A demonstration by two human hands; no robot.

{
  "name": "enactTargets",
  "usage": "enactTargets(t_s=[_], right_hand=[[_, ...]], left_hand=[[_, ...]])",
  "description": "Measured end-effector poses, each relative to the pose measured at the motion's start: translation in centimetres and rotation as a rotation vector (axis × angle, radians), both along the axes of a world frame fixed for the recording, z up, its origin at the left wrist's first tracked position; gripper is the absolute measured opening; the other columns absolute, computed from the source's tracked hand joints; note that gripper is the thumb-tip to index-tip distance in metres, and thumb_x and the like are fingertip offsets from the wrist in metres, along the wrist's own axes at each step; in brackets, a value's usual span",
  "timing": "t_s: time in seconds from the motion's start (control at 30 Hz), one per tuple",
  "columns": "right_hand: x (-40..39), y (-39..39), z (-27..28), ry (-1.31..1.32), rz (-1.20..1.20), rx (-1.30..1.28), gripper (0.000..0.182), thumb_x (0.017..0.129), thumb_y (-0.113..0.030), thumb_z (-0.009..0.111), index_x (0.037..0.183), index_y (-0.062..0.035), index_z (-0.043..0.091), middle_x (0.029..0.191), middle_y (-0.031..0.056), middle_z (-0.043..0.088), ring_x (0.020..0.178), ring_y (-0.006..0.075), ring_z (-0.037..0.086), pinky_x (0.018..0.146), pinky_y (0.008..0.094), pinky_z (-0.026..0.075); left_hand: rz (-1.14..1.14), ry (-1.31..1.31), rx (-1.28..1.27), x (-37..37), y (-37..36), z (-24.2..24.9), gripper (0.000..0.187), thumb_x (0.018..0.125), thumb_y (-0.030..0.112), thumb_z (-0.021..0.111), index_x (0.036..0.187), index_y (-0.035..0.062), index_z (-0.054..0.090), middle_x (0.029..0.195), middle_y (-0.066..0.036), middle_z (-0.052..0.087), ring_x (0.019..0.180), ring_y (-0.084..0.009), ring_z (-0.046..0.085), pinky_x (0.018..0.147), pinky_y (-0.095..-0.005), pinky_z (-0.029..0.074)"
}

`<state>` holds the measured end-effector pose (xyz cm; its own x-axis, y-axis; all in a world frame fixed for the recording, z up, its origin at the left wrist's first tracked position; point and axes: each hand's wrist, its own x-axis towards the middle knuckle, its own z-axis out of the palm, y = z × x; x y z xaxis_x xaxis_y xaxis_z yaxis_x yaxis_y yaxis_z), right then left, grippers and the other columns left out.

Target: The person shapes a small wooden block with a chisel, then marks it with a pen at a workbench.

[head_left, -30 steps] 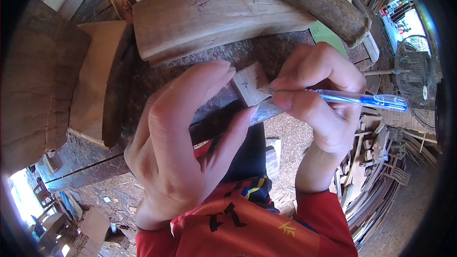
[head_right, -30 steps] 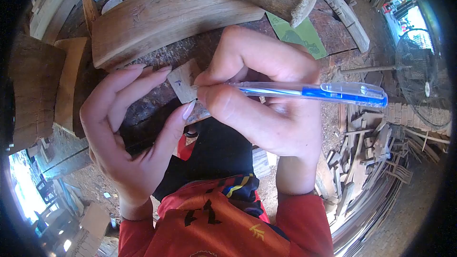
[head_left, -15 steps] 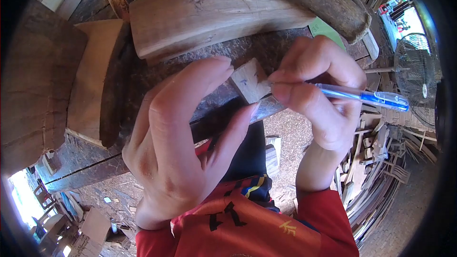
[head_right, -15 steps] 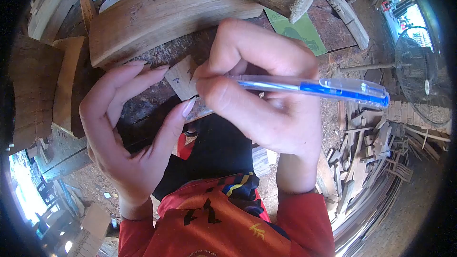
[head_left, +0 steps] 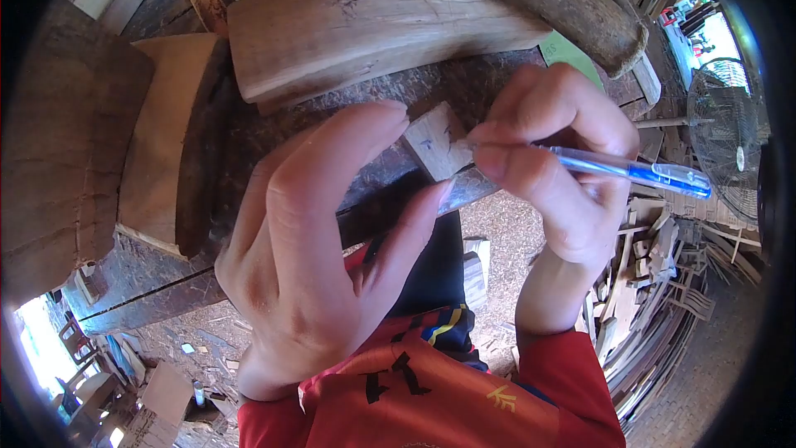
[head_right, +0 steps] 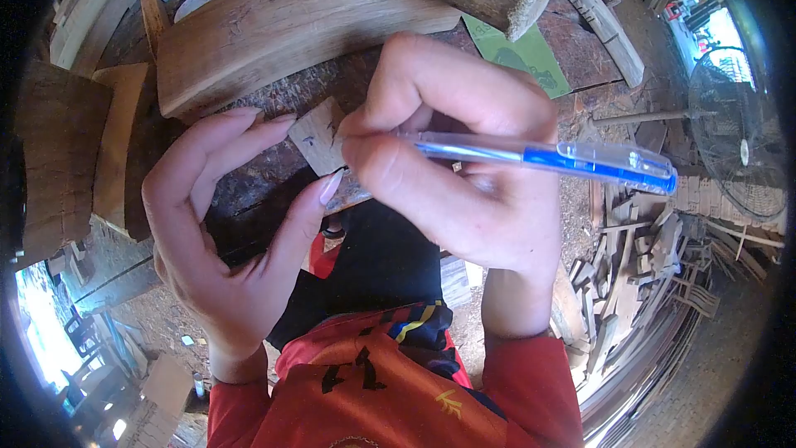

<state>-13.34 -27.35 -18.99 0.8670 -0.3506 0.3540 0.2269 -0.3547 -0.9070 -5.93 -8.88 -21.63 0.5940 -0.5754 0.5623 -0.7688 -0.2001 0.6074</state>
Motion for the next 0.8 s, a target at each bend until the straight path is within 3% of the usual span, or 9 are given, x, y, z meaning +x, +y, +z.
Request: enactTargets(t_s=[0.8], right_hand=[[-0.18,-0.13,0.14,0.011,0.056,0.021,0.016,0.066,0.004,0.073,0.076,-0.0003,0.062,0.076,0.0145,0.067,0.067,0.0189,0.059,0.061,0.0293,0.044]], left_hand=[[0.021,-0.025,-0.007,0.04,-0.14,0.29,0.067,0.078,0.002,0.091,0.132,-0.0049,0.052,0.121,-0.02,0.071,0.109,-0.0263,0.074,0.1,-0.0352,0.053]])
